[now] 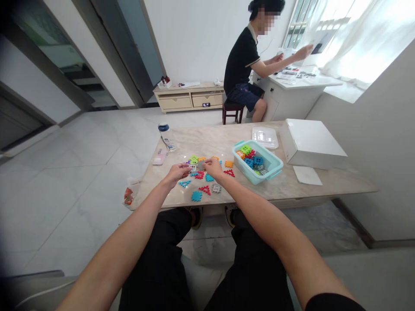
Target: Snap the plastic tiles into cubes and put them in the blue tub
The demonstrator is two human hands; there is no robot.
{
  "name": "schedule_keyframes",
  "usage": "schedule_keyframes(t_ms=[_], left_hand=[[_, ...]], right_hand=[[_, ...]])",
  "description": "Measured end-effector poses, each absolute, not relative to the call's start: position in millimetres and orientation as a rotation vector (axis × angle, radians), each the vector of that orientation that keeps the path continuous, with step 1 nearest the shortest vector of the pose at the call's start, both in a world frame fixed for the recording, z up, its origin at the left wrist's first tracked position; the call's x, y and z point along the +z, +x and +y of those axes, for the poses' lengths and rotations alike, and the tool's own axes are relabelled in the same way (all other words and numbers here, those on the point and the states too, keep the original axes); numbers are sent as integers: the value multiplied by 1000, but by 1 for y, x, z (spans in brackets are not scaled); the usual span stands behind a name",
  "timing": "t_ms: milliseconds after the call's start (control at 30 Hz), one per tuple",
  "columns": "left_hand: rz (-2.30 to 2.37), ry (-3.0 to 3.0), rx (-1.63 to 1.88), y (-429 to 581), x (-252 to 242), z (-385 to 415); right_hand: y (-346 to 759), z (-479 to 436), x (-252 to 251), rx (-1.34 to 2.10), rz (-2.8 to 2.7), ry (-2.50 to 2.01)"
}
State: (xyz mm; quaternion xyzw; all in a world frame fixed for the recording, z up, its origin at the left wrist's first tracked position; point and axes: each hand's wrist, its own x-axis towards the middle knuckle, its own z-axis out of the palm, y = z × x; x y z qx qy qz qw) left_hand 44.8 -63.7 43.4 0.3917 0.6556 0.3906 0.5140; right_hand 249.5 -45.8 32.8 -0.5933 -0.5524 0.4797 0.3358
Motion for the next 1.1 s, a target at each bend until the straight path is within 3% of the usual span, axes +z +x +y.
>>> schedule_keyframes(t_ms=[700,1100], left_hand=[[1394,801,916,55,58,-68],[1368,858,993,47,41,-71]], right_hand=[[262,-49,32,1440,-1335,-1506],[242,-49,35,1609,-1352,-1444]])
